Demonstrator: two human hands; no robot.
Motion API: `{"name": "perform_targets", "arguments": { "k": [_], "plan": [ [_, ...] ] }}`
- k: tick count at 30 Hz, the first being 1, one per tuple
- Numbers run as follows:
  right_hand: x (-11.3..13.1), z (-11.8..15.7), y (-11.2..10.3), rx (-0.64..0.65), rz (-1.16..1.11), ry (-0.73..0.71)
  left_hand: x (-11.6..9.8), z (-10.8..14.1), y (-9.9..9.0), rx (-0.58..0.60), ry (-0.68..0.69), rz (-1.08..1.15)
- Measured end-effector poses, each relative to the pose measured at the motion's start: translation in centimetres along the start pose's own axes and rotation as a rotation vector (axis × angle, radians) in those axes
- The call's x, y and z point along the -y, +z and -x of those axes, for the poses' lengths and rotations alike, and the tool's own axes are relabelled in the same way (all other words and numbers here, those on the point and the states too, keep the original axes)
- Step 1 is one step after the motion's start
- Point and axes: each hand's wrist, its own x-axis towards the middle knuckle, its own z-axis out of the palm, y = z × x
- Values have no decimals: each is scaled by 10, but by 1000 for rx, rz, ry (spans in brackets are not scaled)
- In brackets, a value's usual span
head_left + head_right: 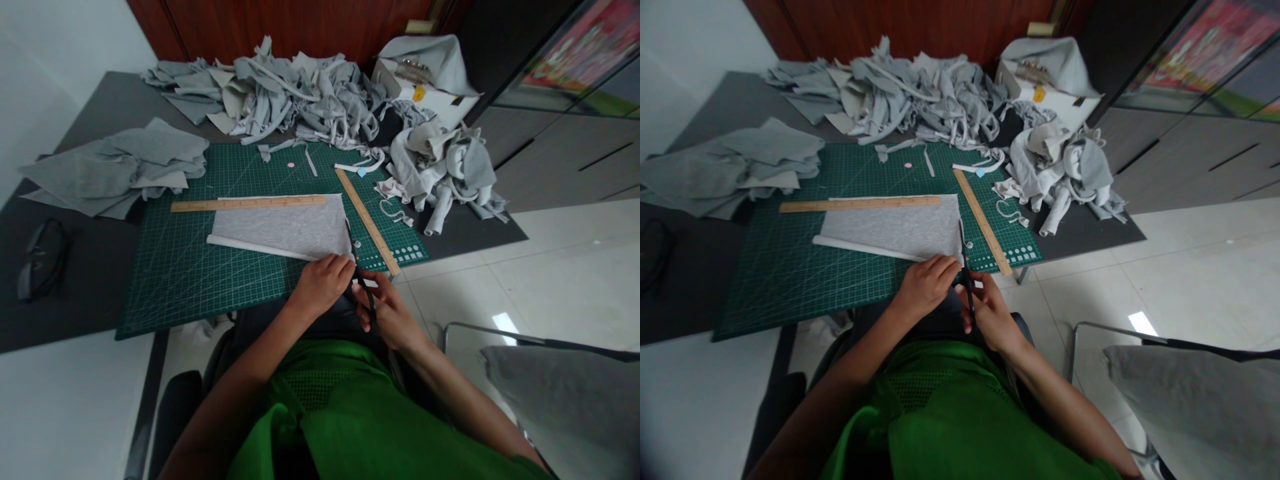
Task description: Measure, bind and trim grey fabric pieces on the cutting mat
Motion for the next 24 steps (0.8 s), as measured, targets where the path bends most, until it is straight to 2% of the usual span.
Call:
{"name": "perform_targets", "arguments": {
  "k": [10,24],
  "plan": [
    [7,-5,-2,-62,-118,125,-1,0,0,-6,-9,5],
    [28,-26,6,-76,-131,122,0,1,4,-93,1,21]
  ]
}}
